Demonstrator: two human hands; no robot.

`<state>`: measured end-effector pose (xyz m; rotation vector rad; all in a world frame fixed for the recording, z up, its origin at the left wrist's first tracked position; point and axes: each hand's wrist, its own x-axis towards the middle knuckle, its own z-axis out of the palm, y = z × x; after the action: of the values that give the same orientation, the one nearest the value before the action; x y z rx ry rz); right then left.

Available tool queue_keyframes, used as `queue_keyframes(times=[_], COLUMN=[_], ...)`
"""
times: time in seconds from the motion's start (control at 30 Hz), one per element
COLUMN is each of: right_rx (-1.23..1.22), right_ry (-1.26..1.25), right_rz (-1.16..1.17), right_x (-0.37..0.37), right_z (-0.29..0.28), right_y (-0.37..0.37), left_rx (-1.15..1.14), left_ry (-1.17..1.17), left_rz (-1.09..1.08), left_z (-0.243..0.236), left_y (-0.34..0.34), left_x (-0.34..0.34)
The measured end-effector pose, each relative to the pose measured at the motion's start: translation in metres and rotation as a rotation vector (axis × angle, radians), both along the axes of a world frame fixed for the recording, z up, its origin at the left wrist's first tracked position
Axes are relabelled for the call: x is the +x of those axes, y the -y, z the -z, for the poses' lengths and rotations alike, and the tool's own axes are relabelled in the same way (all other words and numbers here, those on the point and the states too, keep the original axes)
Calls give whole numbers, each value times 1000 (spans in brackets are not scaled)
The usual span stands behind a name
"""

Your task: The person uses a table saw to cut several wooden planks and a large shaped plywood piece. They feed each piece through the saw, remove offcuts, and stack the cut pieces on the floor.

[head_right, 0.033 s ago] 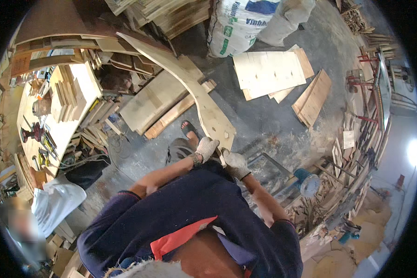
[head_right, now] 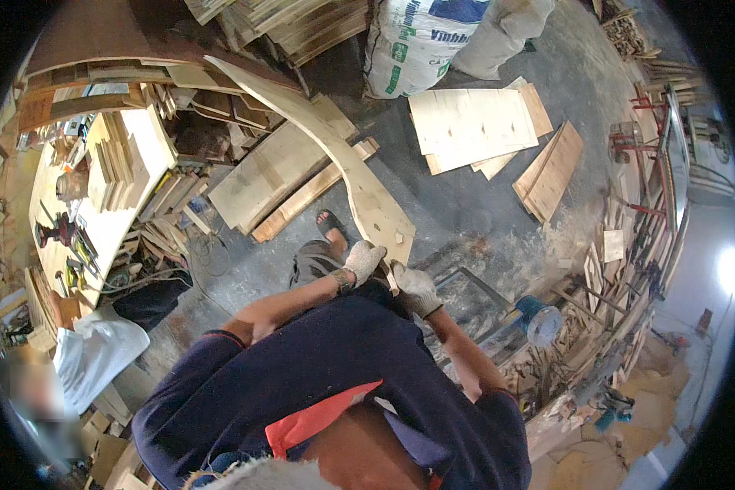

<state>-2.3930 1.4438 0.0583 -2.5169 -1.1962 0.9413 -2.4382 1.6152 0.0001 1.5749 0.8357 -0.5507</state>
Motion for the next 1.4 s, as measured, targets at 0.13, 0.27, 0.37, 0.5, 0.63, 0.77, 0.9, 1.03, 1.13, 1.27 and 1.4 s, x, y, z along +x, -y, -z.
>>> queue_keyframes(times=[0.13,0.27,0.37,0.5,0.63,0.77,0.9,1.03,1.13,1.27,1.4], right_rx=[16,73,140,218,605,1055,772,1162,1140,1239,1323], right_ry=[54,198,270,459,373,74,-474,-467,-490,-466,-451], right_rz=[0,31,22,-110,74,88,28,-340,-344,-239,-161], right_x=[29,79,130,180,200,206,202,191,188,196,207], right_z=[-44,-91,-122,-152,-166,-167,-174,-164,-164,-163,-164], right_y=[24,13,-20,-76,-145,-211,-210,-228,-232,-233,-230], left_rx=[281,-449,-655,-534,-293,-287,-994,-1052,-963,-828,-718], left_ry=[280,208,342,294,73,-85,-46,-130,-171,-193,-181], left_rz=[436,-211,-439,-644,-513,-484,-932,-940,-895,-834,-774], left_z=[-41,-84,-85,-19,99,189,219,225,232,240,244], left_y=[12,8,-10,-20,-3,28,51,33,0,-40,-66], left_x=[24,51,72,80,75,98,131,134,127,123,128])
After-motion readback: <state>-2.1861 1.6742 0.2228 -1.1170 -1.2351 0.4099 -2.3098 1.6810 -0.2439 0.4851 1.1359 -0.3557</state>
